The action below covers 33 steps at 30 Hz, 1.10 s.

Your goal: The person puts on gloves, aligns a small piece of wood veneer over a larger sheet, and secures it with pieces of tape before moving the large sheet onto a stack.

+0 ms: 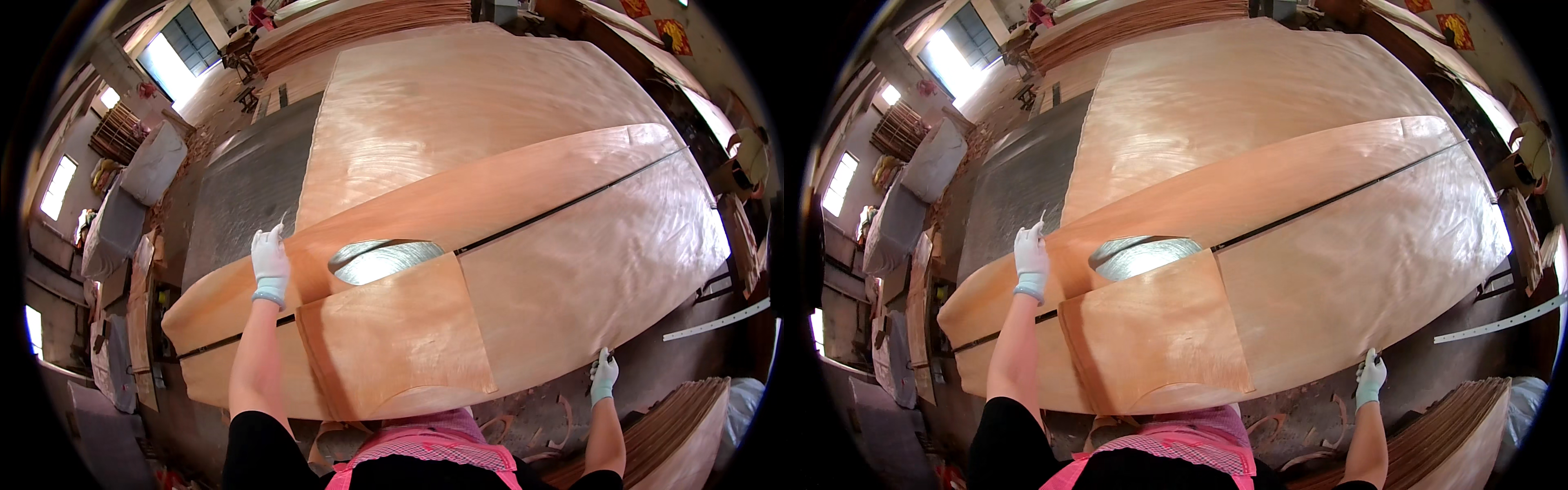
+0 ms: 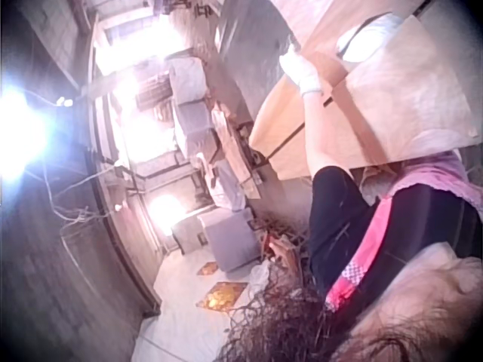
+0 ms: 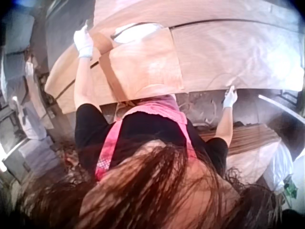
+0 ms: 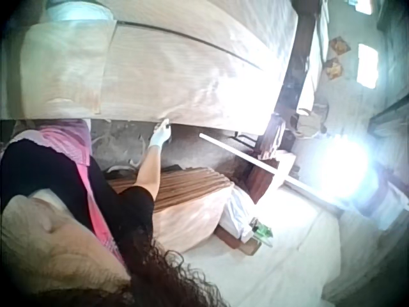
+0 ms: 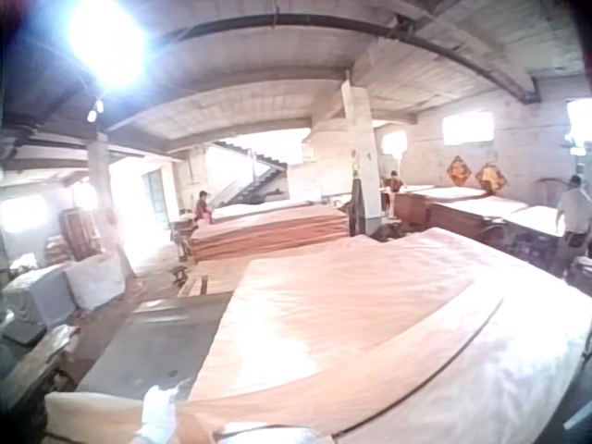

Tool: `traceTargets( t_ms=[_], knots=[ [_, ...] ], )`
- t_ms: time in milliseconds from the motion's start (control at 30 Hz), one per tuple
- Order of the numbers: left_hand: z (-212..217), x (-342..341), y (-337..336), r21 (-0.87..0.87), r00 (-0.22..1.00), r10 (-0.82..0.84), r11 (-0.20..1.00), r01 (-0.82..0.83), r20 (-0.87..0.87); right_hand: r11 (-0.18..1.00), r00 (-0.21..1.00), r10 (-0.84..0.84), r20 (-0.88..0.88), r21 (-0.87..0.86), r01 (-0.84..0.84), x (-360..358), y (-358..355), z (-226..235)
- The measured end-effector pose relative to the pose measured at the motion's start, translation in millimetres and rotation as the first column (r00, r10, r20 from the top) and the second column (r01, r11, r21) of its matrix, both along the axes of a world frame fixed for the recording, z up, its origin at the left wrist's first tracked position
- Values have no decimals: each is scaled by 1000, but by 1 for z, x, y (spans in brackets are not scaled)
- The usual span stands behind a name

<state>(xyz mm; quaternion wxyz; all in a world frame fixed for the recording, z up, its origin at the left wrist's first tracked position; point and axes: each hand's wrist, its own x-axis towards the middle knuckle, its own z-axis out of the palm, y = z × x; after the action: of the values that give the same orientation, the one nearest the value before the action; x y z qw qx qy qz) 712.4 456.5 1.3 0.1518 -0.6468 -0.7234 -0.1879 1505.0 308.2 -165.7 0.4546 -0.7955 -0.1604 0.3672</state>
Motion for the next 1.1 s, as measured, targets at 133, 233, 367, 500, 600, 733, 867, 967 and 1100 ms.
traceTargets(
  t_ms=[133, 233, 367, 500, 600, 733, 867, 967, 1100],
  knots=[
    [12, 0, -8, 86, 998, -63, 994, 63, -9, 1000, 1000, 7, -16, -5, -7, 4, -1, 1],
    [17, 1, -13, 119, 997, -73, 990, 69, 26, 1000, 1000, 12, -12, -2, -12, 1, 0, 7],
    [23, 0, -8, 86, 996, -73, 994, 69, 44, 1000, 1000, -4, -2, -16, 4, 0, -1, 9],
    [21, 0, 14, 31, 999, -29, 999, 29, 15, 995, 999, -14, 52, -93, 19, -1, -2, 11],
    [11, -13, 25, 5, 999, 49, 999, -49, -11, 990, 986, -141, 83, 12, 141, 1, -9, 2],
    [5, 9, 16, 233, 997, 72, 970, -61, -39, 997, 995, -50, 89, 64, 44, -30, -22, 21],
    [-12, 12, -59, 330, 952, 130, 917, -222, 279, 955, 957, 288, 48, 54, -290, -131, -10, 57],
    [-51, 1, -149, 300, 558, 76, 779, -550, 826, 718, 726, 672, 145, 112, -687, -217, -12, 76],
    [-87, -25, -277, 7, -10, -45, 359, -933, 999, 224, 206, 928, 311, -24, -974, -311, -25, 102]
  ],
)
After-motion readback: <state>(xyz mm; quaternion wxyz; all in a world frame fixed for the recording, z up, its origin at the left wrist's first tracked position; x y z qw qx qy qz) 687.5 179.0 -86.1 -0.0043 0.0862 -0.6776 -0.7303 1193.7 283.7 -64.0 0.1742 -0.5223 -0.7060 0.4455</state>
